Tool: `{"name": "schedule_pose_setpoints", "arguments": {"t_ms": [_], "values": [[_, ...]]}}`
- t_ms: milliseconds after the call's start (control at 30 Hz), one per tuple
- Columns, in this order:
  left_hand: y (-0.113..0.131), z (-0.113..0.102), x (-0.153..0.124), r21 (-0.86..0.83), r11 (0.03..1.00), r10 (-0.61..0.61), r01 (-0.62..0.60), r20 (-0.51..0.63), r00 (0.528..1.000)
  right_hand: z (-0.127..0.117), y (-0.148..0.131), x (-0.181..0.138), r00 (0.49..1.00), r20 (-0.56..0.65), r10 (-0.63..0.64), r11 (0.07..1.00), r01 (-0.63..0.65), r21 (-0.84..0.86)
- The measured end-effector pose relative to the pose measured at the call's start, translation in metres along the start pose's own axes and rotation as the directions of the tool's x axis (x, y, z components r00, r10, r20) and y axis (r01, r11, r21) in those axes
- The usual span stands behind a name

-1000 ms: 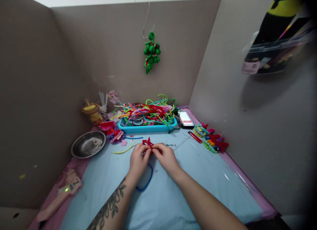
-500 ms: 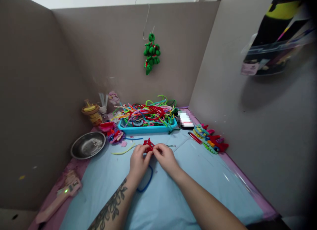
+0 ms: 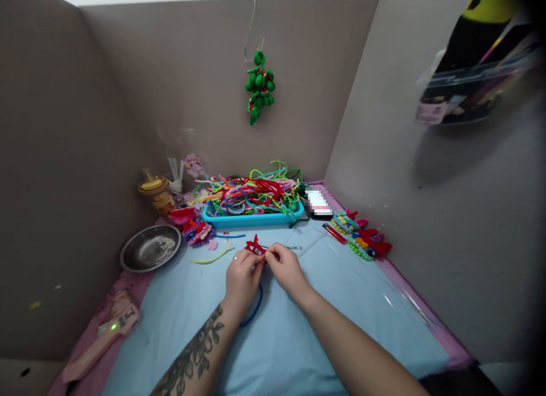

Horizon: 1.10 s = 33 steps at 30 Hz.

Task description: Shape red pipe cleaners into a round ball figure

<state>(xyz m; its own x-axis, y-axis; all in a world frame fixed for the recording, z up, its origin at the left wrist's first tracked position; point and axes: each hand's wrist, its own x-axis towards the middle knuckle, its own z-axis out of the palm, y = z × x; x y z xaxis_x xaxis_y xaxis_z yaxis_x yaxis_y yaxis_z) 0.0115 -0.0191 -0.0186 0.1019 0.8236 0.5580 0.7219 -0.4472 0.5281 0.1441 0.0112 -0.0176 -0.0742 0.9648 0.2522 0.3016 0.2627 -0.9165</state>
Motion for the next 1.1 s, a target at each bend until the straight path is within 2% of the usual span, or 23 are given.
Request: {"name": "schedule_pose_setpoints", "arguments": {"t_ms": [67, 133, 267, 367, 500, 833, 1100], "values": [[0.002, 0.0, 0.0, 0.022, 0.999, 0.028, -0.028, 0.029, 0.999, -0.001, 0.002, 0.002, 0.999, 0.002, 0.047, 0.997, -0.047, 0.058], [0.003, -0.003, 0.001, 0.01, 1.0, 0.026, -0.027, 0.068, 0.997, -0.003, 0.002, 0.005, 0.999, 0.003, 0.041, 0.996, -0.041, 0.08], [0.003, -0.012, 0.007, -0.059, 0.997, -0.054, 0.058, 0.065, 0.996, -0.009, -0.001, 0.007, 0.993, 0.027, -0.117, 0.993, 0.117, 0.013], [-0.001, -0.015, 0.009, -0.05, 0.994, -0.093, 0.097, 0.088, 0.992, -0.011, -0.003, 0.005, 0.965, 0.086, -0.246, 0.967, 0.251, -0.045], [-0.007, -0.014, 0.009, -0.028, 0.994, -0.1, 0.105, 0.13, 0.986, -0.009, -0.003, 0.002, 0.936, 0.136, -0.326, 0.937, 0.338, -0.082], [-0.008, -0.018, 0.009, 0.223, 0.975, -0.032, -0.004, 0.156, 0.987, -0.007, -0.001, -0.001, 0.918, 0.179, -0.354, 0.918, 0.378, -0.12], [-0.002, -0.018, 0.009, 0.255, 0.967, -0.047, 0.008, 0.148, 0.988, -0.007, -0.006, -0.004, 0.935, 0.183, -0.305, 0.915, 0.341, -0.216]]}}
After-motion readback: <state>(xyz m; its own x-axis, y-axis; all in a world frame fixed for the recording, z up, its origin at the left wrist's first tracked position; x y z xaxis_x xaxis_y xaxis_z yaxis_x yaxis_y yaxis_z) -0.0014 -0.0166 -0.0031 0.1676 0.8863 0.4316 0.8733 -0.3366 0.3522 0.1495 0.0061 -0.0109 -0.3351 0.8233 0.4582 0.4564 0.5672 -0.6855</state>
